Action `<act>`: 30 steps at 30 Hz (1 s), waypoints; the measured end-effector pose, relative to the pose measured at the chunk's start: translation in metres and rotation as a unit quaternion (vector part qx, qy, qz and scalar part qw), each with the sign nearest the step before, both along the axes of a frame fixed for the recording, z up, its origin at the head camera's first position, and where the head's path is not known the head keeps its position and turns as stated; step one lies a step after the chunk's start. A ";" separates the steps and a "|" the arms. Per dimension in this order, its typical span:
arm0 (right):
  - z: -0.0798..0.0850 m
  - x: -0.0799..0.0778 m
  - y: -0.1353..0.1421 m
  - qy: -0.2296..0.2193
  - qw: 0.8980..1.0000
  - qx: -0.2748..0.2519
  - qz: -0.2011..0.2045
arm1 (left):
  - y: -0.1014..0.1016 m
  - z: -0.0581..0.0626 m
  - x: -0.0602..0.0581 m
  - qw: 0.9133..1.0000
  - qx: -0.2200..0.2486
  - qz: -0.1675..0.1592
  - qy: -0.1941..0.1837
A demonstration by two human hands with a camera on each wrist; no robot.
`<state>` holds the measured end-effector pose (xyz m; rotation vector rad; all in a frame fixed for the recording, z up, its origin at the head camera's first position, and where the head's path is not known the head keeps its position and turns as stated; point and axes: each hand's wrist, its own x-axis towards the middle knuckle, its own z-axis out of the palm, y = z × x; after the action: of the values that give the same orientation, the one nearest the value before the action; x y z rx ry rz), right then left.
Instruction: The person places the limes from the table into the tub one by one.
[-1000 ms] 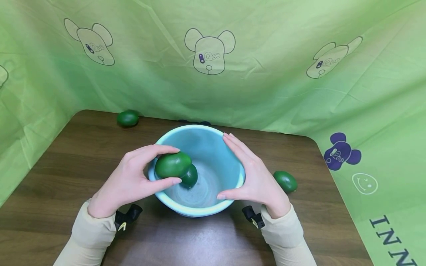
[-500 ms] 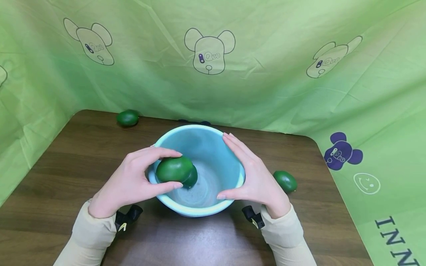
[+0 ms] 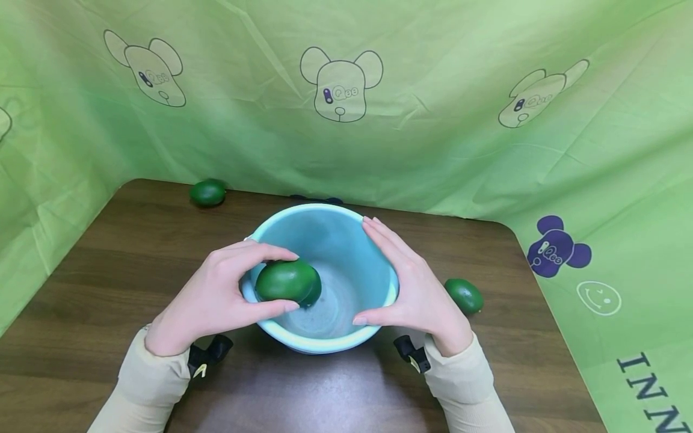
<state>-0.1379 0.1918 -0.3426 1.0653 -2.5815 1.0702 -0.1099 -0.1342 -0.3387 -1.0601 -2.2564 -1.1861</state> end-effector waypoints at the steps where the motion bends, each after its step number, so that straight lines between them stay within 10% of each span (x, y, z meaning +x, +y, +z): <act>1: 0.000 0.000 0.000 0.000 1.000 0.000 0.000 | 0.000 0.000 0.000 1.000 -0.001 0.001 0.001; 30: 0.002 0.000 0.000 -0.004 1.000 0.000 -0.002 | 0.001 0.000 -0.001 1.000 -0.016 -0.005 -0.010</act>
<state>-0.1376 0.1914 -0.3403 1.0583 -2.5875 1.0765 -0.1106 -0.1337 -0.3383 -1.0773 -2.2953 -1.1741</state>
